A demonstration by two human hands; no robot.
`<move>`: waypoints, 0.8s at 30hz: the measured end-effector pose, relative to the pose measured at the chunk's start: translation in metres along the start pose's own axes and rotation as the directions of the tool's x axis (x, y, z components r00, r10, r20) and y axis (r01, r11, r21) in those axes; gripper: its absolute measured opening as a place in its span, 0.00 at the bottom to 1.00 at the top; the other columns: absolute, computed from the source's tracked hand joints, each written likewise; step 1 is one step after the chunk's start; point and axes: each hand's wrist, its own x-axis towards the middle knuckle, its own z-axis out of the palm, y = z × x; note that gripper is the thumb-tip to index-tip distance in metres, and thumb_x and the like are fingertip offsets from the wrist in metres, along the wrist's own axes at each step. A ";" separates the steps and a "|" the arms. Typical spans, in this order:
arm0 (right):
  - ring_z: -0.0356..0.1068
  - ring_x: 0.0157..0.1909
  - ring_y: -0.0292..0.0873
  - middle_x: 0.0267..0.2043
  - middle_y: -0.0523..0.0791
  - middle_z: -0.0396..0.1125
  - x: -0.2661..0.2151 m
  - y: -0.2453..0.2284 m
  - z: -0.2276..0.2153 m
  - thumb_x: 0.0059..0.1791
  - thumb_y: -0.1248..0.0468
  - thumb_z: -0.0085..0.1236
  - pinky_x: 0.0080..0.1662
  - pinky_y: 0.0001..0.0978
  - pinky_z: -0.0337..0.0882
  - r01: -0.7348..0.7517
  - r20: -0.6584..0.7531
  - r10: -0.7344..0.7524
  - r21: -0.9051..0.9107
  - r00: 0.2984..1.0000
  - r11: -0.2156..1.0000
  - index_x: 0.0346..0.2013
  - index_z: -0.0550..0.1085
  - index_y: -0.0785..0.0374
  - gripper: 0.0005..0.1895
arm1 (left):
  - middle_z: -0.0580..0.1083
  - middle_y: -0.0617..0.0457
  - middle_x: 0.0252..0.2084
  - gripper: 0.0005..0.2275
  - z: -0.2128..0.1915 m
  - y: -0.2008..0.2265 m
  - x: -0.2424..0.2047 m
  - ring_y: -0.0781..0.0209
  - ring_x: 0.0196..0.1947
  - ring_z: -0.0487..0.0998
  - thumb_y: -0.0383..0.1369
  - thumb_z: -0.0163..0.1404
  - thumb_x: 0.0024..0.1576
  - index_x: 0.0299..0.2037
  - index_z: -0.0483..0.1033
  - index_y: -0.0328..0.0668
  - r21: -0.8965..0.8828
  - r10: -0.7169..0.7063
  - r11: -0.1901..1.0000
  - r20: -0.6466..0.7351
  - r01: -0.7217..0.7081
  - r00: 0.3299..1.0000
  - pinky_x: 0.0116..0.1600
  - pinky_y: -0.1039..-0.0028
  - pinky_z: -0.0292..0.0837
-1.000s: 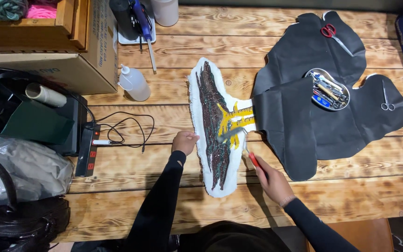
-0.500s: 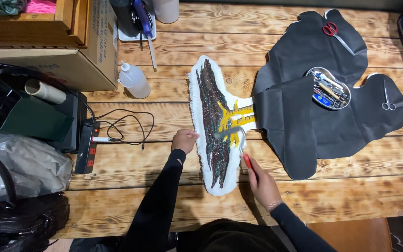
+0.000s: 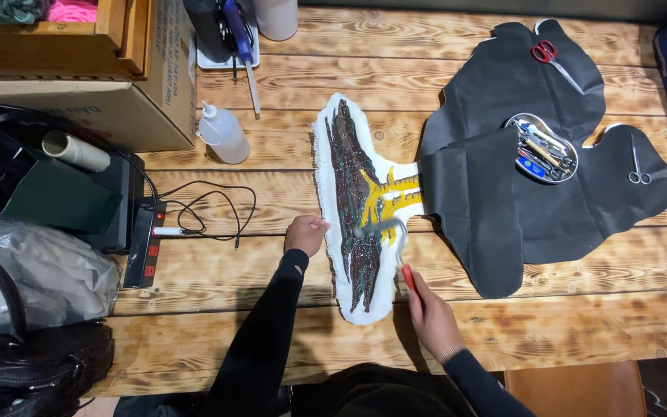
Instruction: Applying hot glue and liquid adhesive using a squeeze bottle and a mini roller to a decorative rug piece on a wooden workbench.
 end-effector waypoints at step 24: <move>0.74 0.36 0.61 0.35 0.60 0.73 0.100 -0.017 -0.019 0.54 0.61 0.50 0.39 0.48 0.72 0.305 0.082 -0.299 -0.064 0.951 0.950 0.64 0.68 0.61 0.23 | 0.82 0.48 0.40 0.14 0.001 0.004 -0.006 0.56 0.40 0.85 0.41 0.61 0.51 0.41 0.84 0.42 0.010 0.030 1.000 -0.046 -0.029 0.999 0.48 0.69 0.78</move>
